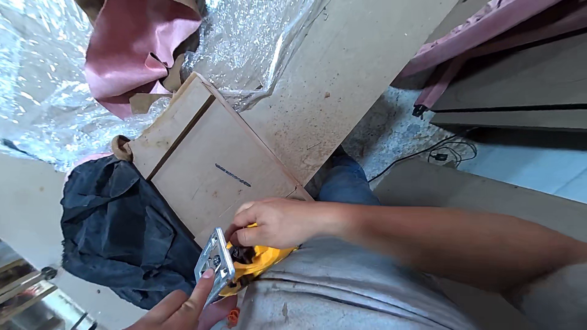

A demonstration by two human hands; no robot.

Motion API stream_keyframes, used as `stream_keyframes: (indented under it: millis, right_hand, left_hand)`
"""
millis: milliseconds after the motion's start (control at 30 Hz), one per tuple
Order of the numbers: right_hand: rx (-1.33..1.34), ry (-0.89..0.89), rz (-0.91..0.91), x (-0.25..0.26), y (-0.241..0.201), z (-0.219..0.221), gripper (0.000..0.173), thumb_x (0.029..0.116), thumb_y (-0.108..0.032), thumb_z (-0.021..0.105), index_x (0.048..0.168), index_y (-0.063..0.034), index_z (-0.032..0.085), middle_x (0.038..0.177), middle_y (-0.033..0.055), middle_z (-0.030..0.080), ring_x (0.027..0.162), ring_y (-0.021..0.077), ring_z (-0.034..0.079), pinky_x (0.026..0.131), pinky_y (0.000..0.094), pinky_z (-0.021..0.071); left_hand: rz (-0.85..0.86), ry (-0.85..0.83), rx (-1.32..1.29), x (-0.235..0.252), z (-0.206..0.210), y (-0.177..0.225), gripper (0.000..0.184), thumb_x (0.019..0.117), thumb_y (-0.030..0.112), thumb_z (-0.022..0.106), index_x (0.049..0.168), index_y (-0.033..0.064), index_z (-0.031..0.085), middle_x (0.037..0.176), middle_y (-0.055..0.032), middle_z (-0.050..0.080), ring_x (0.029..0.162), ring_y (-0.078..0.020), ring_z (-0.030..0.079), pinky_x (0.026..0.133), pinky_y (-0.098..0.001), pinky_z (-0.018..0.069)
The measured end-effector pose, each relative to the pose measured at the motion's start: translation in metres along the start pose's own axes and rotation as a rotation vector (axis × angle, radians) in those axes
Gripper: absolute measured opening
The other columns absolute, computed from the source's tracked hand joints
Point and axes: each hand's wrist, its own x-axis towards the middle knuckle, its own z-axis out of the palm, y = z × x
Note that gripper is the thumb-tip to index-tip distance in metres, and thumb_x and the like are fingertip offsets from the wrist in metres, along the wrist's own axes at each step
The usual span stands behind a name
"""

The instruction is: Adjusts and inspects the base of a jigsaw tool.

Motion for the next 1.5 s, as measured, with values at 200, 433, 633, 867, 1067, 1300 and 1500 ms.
stream_keyframes:
  millis: [200, 433, 633, 867, 1067, 1300, 1500]
  right_hand:
    - [0.218, -0.261, 0.044, 0.014, -0.008, -0.019, 0.031, 0.1076, -0.023, 0.050, 0.128, -0.0117, 0.071, 0.109, 0.0043, 0.074, 0.098, 0.0106, 0.068, 0.088, 0.0387, 0.0552]
    - [0.242, -0.215, 0.106, 0.018, -0.007, -0.015, 0.032, 0.1064, -0.027, 0.048, 0.120, -0.0111, 0.073, 0.103, 0.0040, 0.072, 0.094, 0.0111, 0.067, 0.082, 0.0390, 0.0548]
    - [0.321, -0.147, 0.075, 0.010, -0.008, -0.010, 0.029, 0.1050, -0.019, 0.051, 0.126, -0.0112, 0.071, 0.112, 0.0039, 0.072, 0.100, 0.0102, 0.067, 0.088, 0.0367, 0.0555]
    - [0.084, 0.337, -0.302, -0.007, 0.018, 0.020, 0.016, 0.0987, -0.022, 0.069, 0.107, -0.0115, 0.078, 0.113, -0.0015, 0.075, 0.107, 0.0048, 0.067, 0.094, 0.0292, 0.0563]
    - [-0.082, 0.438, -0.671, -0.002, 0.038, 0.023, 0.017, 0.0968, -0.014, 0.070, 0.106, -0.0017, 0.077, 0.111, 0.0084, 0.076, 0.105, 0.0124, 0.072, 0.092, 0.0306, 0.0609]
    - [-0.314, 0.323, -0.733, 0.006, 0.035, 0.007, 0.028, 0.0942, -0.022, 0.072, 0.114, -0.0015, 0.073, 0.113, 0.0091, 0.074, 0.106, 0.0147, 0.071, 0.090, 0.0326, 0.0599]
    - [-0.314, 0.308, -0.688, 0.013, 0.034, 0.004, 0.022, 0.0941, -0.015, 0.067, 0.112, -0.0048, 0.074, 0.112, 0.0061, 0.074, 0.105, 0.0125, 0.070, 0.089, 0.0315, 0.0596]
  left_hand:
    - [0.034, 0.023, 0.011, -0.001, 0.003, -0.012, 0.046, 0.1043, 0.010, 0.045, 0.149, 0.0051, 0.054, 0.100, -0.0220, 0.068, 0.076, -0.0353, 0.067, 0.062, -0.0513, 0.0540]
    - [0.065, 0.059, 0.015, 0.000, 0.004, -0.022, 0.046, 0.1036, 0.009, 0.045, 0.148, 0.0085, 0.056, 0.103, -0.0209, 0.070, 0.076, -0.0335, 0.068, 0.065, -0.0508, 0.0546]
    - [0.047, 0.073, 0.028, 0.000, 0.005, -0.024, 0.045, 0.1043, 0.013, 0.045, 0.147, 0.0121, 0.058, 0.103, -0.0181, 0.070, 0.075, -0.0304, 0.068, 0.065, -0.0493, 0.0547]
    - [0.089, 0.133, 0.061, 0.006, 0.007, -0.031, 0.046, 0.1001, 0.013, 0.048, 0.144, 0.0172, 0.063, 0.089, -0.0085, 0.067, 0.063, -0.0213, 0.061, 0.055, -0.0425, 0.0503]
    - [0.088, 0.207, 0.084, 0.007, 0.012, -0.038, 0.046, 0.0975, 0.019, 0.048, 0.140, 0.0211, 0.066, 0.090, -0.0005, 0.069, 0.061, -0.0138, 0.060, 0.052, -0.0391, 0.0505]
    - [0.132, 0.246, 0.110, 0.015, 0.008, -0.050, 0.046, 0.0941, 0.021, 0.054, 0.138, 0.0226, 0.068, 0.090, 0.0058, 0.070, 0.063, -0.0079, 0.061, 0.054, -0.0343, 0.0528]
    - [0.137, 0.266, 0.173, 0.022, 0.004, -0.057, 0.046, 0.0949, 0.028, 0.053, 0.139, 0.0274, 0.067, 0.094, 0.0100, 0.072, 0.066, -0.0041, 0.064, 0.057, -0.0329, 0.0563]
